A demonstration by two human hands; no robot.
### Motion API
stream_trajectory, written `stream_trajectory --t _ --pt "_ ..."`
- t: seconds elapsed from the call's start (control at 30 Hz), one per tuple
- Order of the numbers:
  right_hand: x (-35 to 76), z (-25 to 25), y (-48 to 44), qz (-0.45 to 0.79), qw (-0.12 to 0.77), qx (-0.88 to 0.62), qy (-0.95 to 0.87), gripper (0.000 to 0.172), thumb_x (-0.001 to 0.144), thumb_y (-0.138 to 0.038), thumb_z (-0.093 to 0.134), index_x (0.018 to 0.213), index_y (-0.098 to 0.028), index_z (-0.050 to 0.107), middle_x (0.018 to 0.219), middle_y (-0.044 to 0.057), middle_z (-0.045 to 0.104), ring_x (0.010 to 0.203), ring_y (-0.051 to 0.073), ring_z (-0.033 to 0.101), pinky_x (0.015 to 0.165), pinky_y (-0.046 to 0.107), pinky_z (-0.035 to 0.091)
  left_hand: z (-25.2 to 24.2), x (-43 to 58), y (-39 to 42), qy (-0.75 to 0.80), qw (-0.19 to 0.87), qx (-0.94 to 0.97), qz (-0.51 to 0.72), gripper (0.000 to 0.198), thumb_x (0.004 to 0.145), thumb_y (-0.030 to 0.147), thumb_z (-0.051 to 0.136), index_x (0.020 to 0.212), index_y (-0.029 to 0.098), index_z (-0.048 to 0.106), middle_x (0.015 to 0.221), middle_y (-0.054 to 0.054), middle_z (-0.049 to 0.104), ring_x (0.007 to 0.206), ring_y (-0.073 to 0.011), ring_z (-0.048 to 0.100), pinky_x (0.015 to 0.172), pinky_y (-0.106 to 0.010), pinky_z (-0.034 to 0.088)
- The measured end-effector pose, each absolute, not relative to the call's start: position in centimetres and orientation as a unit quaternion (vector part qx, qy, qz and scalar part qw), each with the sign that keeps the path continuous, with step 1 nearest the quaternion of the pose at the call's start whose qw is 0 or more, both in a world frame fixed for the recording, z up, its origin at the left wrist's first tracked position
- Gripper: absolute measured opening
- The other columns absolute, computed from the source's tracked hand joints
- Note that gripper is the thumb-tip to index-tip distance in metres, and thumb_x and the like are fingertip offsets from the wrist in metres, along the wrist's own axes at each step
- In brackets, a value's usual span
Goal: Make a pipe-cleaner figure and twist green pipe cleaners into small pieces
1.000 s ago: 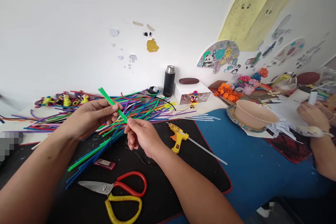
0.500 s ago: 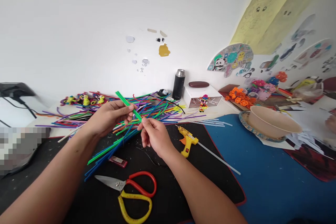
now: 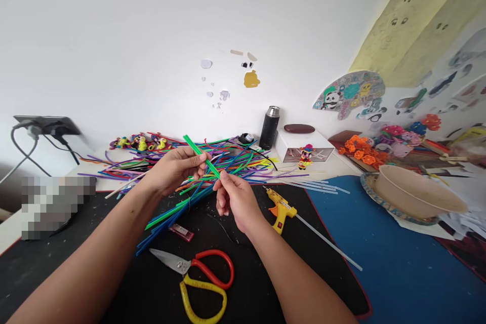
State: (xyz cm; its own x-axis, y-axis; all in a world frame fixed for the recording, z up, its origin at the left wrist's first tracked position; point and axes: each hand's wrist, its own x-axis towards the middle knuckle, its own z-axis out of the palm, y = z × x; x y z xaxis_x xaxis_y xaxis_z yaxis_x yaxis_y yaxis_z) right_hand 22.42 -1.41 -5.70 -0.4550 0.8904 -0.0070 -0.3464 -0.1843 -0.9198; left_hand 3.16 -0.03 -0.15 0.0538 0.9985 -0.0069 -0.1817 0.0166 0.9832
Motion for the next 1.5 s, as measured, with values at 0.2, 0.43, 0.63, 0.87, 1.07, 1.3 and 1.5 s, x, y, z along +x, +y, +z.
stream_trajectory --t 0.2,0.43,0.63,0.87,1.07,1.3,1.5 --pt "22.5 -5.4 -1.2 0.734 0.433 -0.296 -0.431 0.065 0.081 -0.081 0.069 0.084 -0.016 0.068 0.052 -0.005 0.055 0.037 0.009 0.048 0.037 0.022 0.025 0.0 2.6 0.1 0.424 0.553 0.444 0.564 0.038 0.064 0.036 0.102 0.079 0.01 0.079 0.064 -0.005 0.07 0.054 -0.0117 0.06 0.047 -0.02 0.045" --pt "22.3 -5.5 -1.2 0.713 0.451 -0.297 -0.447 0.058 0.082 -0.075 0.074 0.09 -0.018 0.067 0.053 -0.006 0.056 0.036 0.009 0.048 0.036 0.021 0.026 0.1 3.1 0.1 0.444 0.541 0.45 0.555 0.035 0.063 0.034 0.1 0.068 0.012 0.074 0.064 -0.005 0.069 0.054 -0.0126 0.059 0.046 -0.022 0.045" --pt "22.2 -5.8 -1.3 0.67 0.464 -0.298 -0.497 0.048 0.087 -0.066 0.073 0.09 -0.019 0.066 0.053 -0.007 0.056 0.036 0.009 0.047 0.036 0.021 0.027 0.0 3.6 0.3 0.453 0.551 0.442 0.544 0.031 0.06 0.028 0.101 0.072 0.011 0.077 0.063 -0.005 0.069 0.052 -0.0119 0.059 0.045 -0.02 0.047" --pt "22.3 -5.9 -1.3 0.649 0.465 -0.302 -0.521 0.046 0.094 -0.064 0.064 0.087 -0.019 0.067 0.052 -0.006 0.055 0.036 0.009 0.048 0.037 0.021 0.029 -0.6 3.3 0.5 0.437 0.57 0.436 0.542 0.034 0.066 0.034 0.1 0.079 0.01 0.08 0.065 -0.006 0.07 0.053 -0.0121 0.061 0.045 -0.019 0.048" --pt "22.3 -5.9 -1.3 0.66 0.456 -0.3 -0.516 0.053 0.093 -0.07 0.063 0.086 -0.018 0.069 0.051 -0.005 0.054 0.036 0.009 0.047 0.037 0.022 0.027 -0.6 3.0 0.2 0.392 0.601 0.457 0.526 0.038 0.064 0.034 0.102 0.089 0.013 0.083 0.067 -0.005 0.072 0.059 -0.0146 0.065 0.05 -0.021 0.05" --pt "22.4 -5.9 -1.2 0.67 0.458 -0.293 -0.506 0.051 0.095 -0.068 0.061 0.086 -0.018 0.069 0.05 -0.006 0.053 0.036 0.009 0.047 0.037 0.021 0.028 -1.1 3.1 0.4 0.437 0.575 0.464 0.514 0.042 0.057 0.035 0.105 0.089 0.015 0.085 0.072 -0.006 0.074 0.062 -0.0146 0.067 0.056 -0.021 0.054" --pt "22.4 -6.0 -1.2 0.664 0.454 -0.29 -0.519 0.048 0.097 -0.063 0.06 0.087 -0.018 0.07 0.05 -0.006 0.054 0.036 0.008 0.048 0.038 0.021 0.029 -0.9 3.9 0.3 0.458 0.539 0.467 0.53 0.045 0.053 0.043 0.106 0.08 0.015 0.084 0.072 -0.005 0.074 0.064 -0.0146 0.066 0.058 -0.022 0.055"
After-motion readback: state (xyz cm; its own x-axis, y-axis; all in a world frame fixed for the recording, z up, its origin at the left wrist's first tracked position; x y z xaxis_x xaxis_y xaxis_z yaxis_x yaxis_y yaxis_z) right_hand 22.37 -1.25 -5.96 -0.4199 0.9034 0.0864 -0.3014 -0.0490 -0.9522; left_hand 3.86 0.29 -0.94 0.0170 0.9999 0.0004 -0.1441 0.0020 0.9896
